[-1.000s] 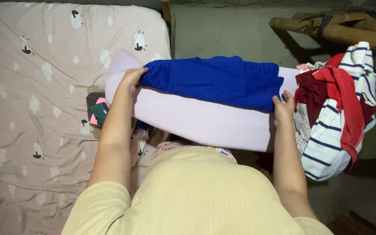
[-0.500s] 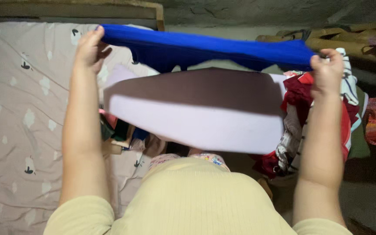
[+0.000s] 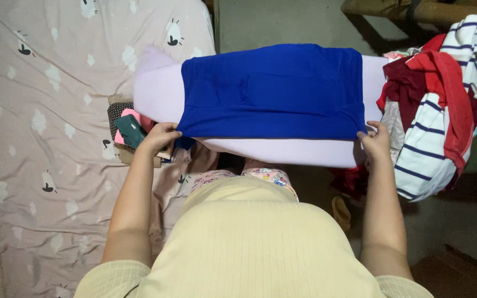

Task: The person folds items of clothing including a green garment, a blue shirt, a red and white shirt, and a striped shirt on an ironing board.

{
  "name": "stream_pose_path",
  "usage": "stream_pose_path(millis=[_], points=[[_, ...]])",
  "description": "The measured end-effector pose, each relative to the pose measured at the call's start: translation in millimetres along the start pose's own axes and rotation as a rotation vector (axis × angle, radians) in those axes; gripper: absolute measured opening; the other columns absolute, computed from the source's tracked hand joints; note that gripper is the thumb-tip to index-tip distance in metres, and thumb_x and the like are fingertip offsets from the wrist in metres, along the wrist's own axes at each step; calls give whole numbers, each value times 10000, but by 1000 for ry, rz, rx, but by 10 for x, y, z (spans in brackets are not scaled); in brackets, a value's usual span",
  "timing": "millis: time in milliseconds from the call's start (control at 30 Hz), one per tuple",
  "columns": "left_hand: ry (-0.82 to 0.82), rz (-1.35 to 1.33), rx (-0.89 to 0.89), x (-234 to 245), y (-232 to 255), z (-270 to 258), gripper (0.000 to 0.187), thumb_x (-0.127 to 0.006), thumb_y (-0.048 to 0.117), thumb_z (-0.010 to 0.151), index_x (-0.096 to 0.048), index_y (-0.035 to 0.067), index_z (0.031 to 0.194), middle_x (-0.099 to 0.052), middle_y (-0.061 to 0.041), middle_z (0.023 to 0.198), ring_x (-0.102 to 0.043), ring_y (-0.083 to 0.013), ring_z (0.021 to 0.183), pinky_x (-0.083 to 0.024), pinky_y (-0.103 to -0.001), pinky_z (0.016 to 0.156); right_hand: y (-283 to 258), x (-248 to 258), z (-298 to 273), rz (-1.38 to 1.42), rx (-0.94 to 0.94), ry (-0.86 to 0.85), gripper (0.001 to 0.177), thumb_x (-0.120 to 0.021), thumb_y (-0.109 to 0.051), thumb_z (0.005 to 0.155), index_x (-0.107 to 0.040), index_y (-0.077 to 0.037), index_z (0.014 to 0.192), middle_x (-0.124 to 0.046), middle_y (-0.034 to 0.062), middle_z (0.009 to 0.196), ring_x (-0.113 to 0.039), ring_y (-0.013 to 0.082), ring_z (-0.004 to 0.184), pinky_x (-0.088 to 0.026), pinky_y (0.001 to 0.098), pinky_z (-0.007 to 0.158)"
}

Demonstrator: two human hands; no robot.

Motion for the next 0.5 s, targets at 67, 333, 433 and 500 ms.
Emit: stream_pose_path(millis=[67,333,433,500], points=[[21,55,80,-7,-100,40,284,-769,281,892,-718,31,1017,-519,27,635,-415,-101,479,-308,-291,418,-81,-7,1,9,35,26,459,-793,-125,937,-577,-66,1338,-608,-6,794,-514,66,636,-420,218,562],[502,707,-268,7,802,-405,314,-822,336,756,-739,77,913,-669,-57,705,-635,-223,655,-466,-379,612,-950,-299,-513,-596,343,403,474,-677,-145,904,-610,-14,1354,-537,232,1370,-464,383,1272,-316,544,1102],[795,891,-852,-731,1475,-821,303,-757,210,701,-719,78,971,-700,-127,886,-661,-349,825,-480,-515,716,-1238,-1080,-668,-726,366,311,549,-514,-191,1030,-490,-32,1555,-222,199,1742,-119,428,1600,-20,738,1233],[561,940,-866,-1314,1524,-486,220,-720,166,827,-733,119,1041,-706,-115,979,-659,-340,937,-481,-518,810,-1626,-1927,-996,-807,614,129,695,-463,-365,1028,-328,-60,1637,-96,223,1694,5,467,1528,65,799,1089]])
Point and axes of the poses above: each hand's wrist, its own z-axis towards the middle knuckle, its own x-axis out of the back of the hand, y = z × x, the point moved 10 cm from there along z, towards the middle knuckle
